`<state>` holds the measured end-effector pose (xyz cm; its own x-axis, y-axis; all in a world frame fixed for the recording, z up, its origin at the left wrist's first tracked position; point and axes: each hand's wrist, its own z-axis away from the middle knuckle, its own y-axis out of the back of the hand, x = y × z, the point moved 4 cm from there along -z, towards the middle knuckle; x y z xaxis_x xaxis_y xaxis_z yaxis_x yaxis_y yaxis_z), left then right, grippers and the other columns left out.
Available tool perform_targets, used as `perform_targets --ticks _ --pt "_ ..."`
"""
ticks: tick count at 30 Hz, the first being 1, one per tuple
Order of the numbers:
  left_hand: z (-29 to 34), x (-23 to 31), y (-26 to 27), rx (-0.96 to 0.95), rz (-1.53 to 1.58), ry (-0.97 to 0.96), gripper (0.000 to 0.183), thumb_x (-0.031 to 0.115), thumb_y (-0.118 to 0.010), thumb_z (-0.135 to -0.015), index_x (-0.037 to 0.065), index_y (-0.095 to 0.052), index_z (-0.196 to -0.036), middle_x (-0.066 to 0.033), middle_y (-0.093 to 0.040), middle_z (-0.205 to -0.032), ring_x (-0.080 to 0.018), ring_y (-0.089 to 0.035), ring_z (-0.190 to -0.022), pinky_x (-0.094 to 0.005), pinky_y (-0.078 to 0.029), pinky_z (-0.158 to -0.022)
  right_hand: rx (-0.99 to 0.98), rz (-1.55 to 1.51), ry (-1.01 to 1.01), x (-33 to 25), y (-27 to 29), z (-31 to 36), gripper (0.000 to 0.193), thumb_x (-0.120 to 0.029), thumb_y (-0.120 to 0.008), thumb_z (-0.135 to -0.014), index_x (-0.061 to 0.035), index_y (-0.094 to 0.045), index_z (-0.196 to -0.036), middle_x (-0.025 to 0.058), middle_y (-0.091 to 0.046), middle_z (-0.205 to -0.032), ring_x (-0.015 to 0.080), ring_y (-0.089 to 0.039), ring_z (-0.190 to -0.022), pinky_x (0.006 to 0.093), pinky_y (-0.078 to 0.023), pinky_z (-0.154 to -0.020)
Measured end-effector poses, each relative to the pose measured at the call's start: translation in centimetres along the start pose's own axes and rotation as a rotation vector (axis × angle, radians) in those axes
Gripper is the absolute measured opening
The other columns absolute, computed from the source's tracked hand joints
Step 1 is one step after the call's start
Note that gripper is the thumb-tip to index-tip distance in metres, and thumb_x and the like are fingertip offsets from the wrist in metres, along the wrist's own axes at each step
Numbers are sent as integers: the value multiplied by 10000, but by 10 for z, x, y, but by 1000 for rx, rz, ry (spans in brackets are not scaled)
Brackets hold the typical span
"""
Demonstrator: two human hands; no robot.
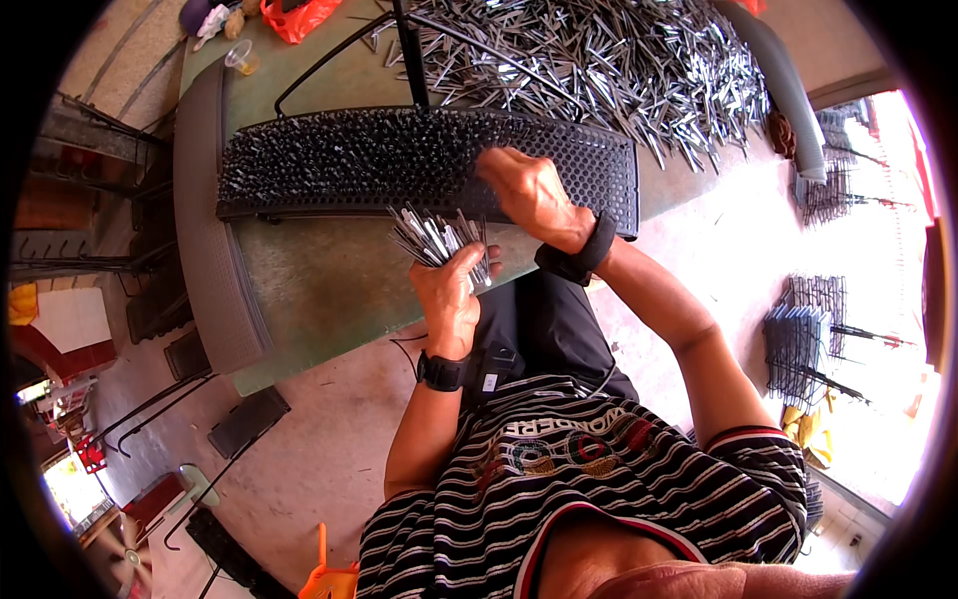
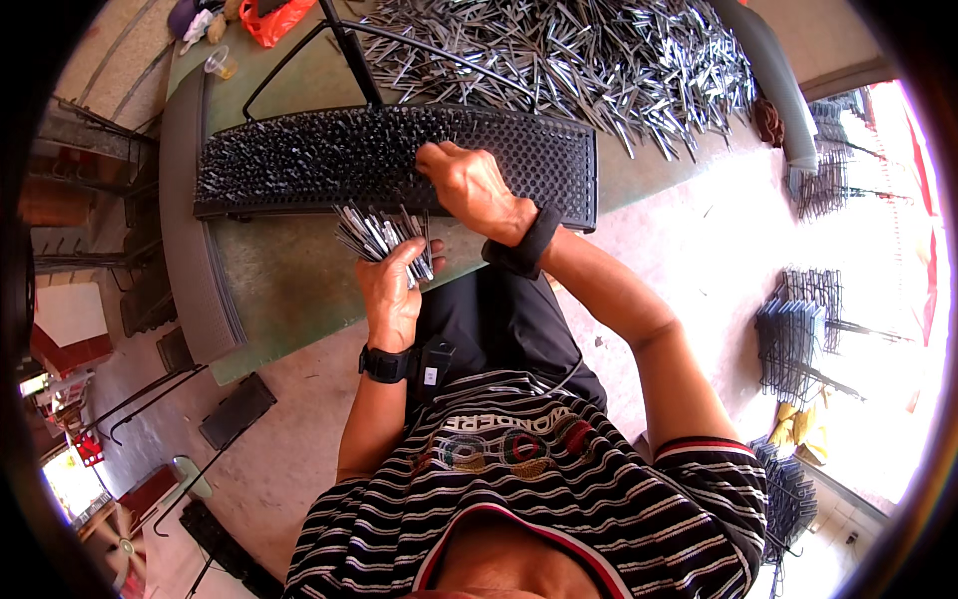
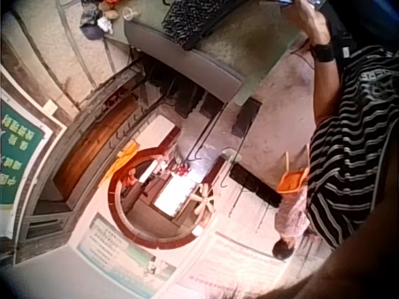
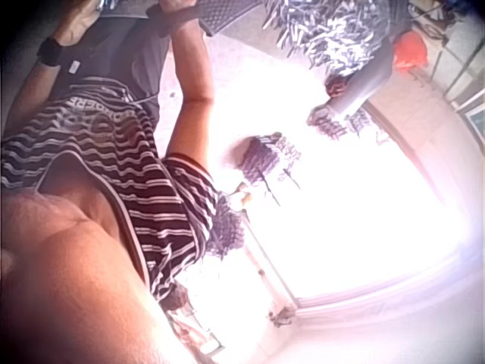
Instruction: The person picks up a handful of small silver metal parts from a large pile on a table and places them one by one into the slots of a black plastic tray.
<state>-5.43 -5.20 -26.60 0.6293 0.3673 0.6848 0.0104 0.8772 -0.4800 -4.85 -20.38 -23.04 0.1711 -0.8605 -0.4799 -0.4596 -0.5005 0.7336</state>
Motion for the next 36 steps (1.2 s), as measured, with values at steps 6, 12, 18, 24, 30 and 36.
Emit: perform_targets --ticks 6,12,18,24,30,36 --pt "2 3 0 29 -5 -10 147 -106 -600 -733 -35 -570 -858 -121 -620 -741 -228 -641 -600 -312 -515 -475 -7 -150 -326 -8 13 8 105 -85 -652 -785 -3 -644 -852 129 -632 -680 191 -616 -552 293 -476 -526" --pt "3 1 -5 17 -16 14 148 -100 -597 -734 -37 -582 -867 -113 -625 -753 -229 -640 -592 -311 -521 -487 -223 -639 -674 -7 6 21 91 -62 -628 -806 27 -631 -824 65 -638 -652 108 -613 -549 225 -475 -473" --pt "-3 -3 8 10 -28 -9 141 -81 -599 -744 -30 -564 -871 -104 -615 -758 -254 -653 -632 -338 -538 -502 240 -613 -490 -11 13 4 107 -26 -571 -845 22 -534 -934 100 -650 -712 141 -661 -628 238 -502 -541" --pt "-2 0 9 -10 -29 -29 151 -84 -599 -742 -29 -545 -871 -106 -602 -759 -270 -655 -642 -351 -546 -504 208 -472 -364 -7 -1 5 104 -33 -568 -854 -5 -528 -946 127 -640 -759 204 -674 -686 286 -509 -560" --pt "-1 0 10 -6 -12 -28 162 -83 -602 -742 -28 -544 -882 -107 -605 -770 -271 -654 -641 -351 -543 -498 123 -15 -12 -14 3 3 94 -94 -621 -807 -25 -593 -864 112 -627 -749 283 -625 -613 358 -483 -539" --pt "3 4 4 15 -49 -2 173 -77 -613 -744 -29 -559 -902 -115 -622 -795 -266 -657 -663 -355 -543 -503 -168 -260 -385 -24 9 17 202 -152 -706 -734 0 -641 -850 126 -648 -709 219 -629 -592 305 -491 -542"
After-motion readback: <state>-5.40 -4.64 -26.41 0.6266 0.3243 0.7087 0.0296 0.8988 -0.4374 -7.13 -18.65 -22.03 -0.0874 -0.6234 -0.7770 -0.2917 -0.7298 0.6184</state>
